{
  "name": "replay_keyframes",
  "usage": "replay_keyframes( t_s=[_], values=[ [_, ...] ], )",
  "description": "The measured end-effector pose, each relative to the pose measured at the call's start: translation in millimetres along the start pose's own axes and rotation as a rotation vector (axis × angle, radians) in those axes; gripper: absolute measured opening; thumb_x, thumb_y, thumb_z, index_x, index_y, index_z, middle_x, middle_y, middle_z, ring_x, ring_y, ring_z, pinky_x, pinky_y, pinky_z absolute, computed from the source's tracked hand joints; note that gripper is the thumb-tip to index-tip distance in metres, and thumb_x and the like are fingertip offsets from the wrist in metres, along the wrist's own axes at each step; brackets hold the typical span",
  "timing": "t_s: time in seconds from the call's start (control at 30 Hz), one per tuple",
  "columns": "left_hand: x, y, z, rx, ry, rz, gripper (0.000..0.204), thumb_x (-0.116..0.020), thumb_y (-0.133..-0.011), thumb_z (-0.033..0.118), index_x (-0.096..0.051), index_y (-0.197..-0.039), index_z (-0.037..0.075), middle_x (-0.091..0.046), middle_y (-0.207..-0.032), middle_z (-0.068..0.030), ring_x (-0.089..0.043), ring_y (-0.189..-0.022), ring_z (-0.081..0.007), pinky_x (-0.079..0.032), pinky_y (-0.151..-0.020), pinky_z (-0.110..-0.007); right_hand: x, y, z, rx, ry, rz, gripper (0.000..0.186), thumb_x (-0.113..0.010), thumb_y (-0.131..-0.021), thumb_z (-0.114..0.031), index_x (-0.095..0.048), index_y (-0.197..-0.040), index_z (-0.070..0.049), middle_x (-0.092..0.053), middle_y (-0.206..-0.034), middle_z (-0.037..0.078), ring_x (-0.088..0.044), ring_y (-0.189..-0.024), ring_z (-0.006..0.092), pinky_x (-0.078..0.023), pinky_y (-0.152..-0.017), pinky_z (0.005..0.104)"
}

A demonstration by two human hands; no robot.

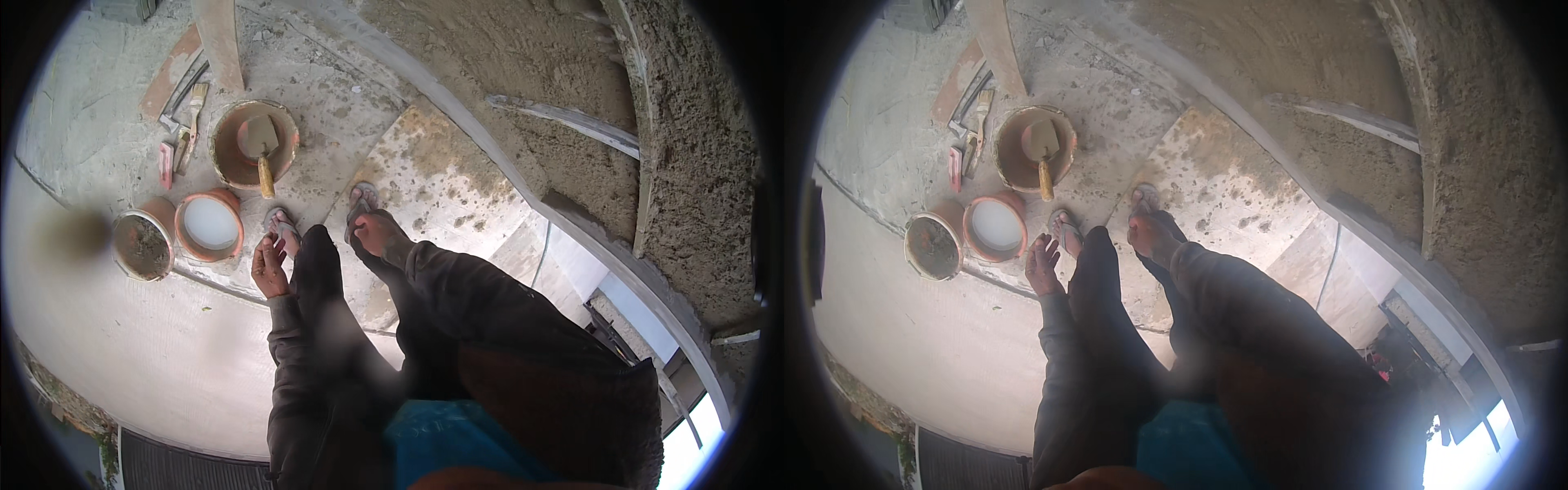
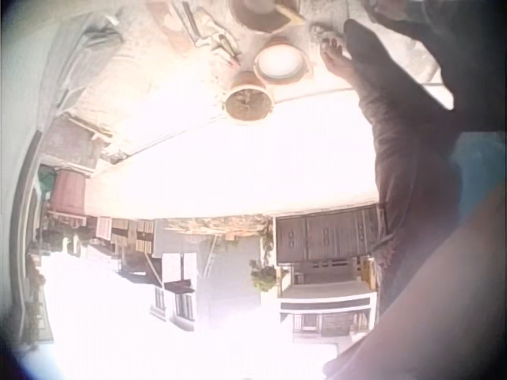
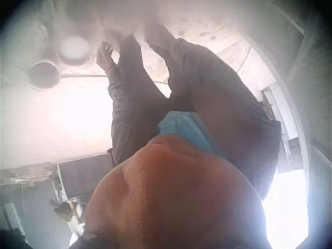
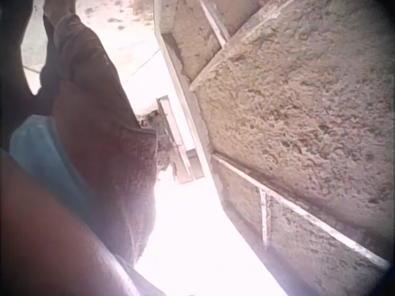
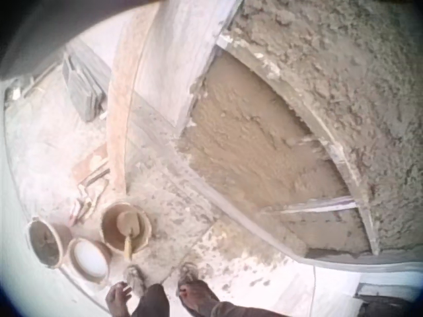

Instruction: The person scoops cement from a bucket with a trowel and applies it to a curved concrete surface, smoothing it with a straightedge and trowel. The person repeatedly transfers cement from one bucket to another and continues spreading it along the surface.

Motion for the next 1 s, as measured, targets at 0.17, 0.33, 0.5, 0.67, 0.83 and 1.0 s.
replay_keyframes(
  t_s=[0.17,0.33,0.5,0.67,0.83,1.0],
  values=[
    [11.5,-34.8,-29.1,0.085,-0.162,-0.103,0.063,-0.041,-0.106,0.048,-0.056,-0.139,-0.003,-0.063,-0.131,-0.0200,-0.064,-0.118,-0.0320,-0.049,-0.099,-0.044,-11.7,-66.7,-90.4,0.179,0.210,0.084,0.056,-0.069,-0.092,-0.033,-0.049,-0.140,-0.012,-0.052,-0.126,0.020,-0.060,-0.112,0.0390,-0.053,-0.085,0.0498],
    [30.1,-143.5,-59.0,-0.297,-0.230,-0.066,0.060,-0.050,-0.107,0.039,-0.041,-0.152,0.001,-0.056,-0.140,-0.0188,-0.058,-0.122,-0.0275,-0.044,-0.103,-0.040,-73.1,-193.5,-150.1,0.254,0.424,0.000,0.067,-0.067,-0.093,-0.034,-0.038,-0.153,-0.023,-0.034,-0.147,0.022,-0.056,-0.122,0.0438,-0.049,-0.092,0.0543],
    [29.2,-239.6,-41.4,-0.537,-0.469,0.052,0.066,-0.063,-0.102,0.031,-0.036,-0.150,-0.006,-0.049,-0.146,-0.0211,-0.050,-0.130,-0.0302,-0.042,-0.106,-0.042,-82.9,-241.6,-183.2,0.015,0.338,-0.002,0.050,-0.051,-0.102,-0.036,-0.047,-0.148,-0.017,-0.043,-0.151,0.023,-0.057,-0.125,0.0433,-0.047,-0.102,0.0557],
    [0.2,-303.8,-16.9,-0.425,-0.549,-0.224,0.066,-0.070,-0.097,0.030,-0.042,-0.140,-0.012,-0.059,-0.134,-0.0258,-0.058,-0.124,-0.0323,-0.044,-0.104,-0.040,-80.7,-302.8,-143.5,0.169,0.434,-0.190,0.068,-0.056,-0.094,-0.034,-0.025,-0.147,-0.004,-0.063,-0.114,0.026,-0.065,-0.106,0.0417,-0.048,-0.091,0.0534],
    [-15.9,-340.1,22.8,-0.374,-0.876,-0.262,0.051,-0.076,-0.091,0.030,-0.056,-0.117,-0.009,-0.069,-0.091,-0.0175,-0.070,-0.079,-0.0251,-0.056,-0.068,-0.038,119.0,-156.6,-137.8,0.449,-0.172,-0.147,0.054,-0.061,-0.092,-0.021,-0.038,-0.137,-0.002,-0.061,-0.089,0.009,-0.062,-0.074,0.0161,-0.049,-0.067,0.0325],
    [-60.6,-303.2,53.5,-0.557,-0.860,-0.430,0.034,-0.076,-0.088,0.027,-0.058,-0.085,-0.002,-0.064,-0.068,-0.0083,-0.062,-0.055,-0.0161,-0.051,-0.045,-0.033,179.6,-207.7,-160.5,0.618,-0.802,0.173,0.050,-0.062,-0.091,-0.012,-0.040,-0.134,0.004,-0.056,-0.088,0.006,-0.058,-0.059,0.0128,-0.049,-0.051,0.0293]
  ],
)
Point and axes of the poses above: each hand's wrist, its own y-axis away from the middle knuckle, its own x-axis out of the back of the hand, z = x × y, the point moved 5 cm from there along -y, towards the middle knuckle
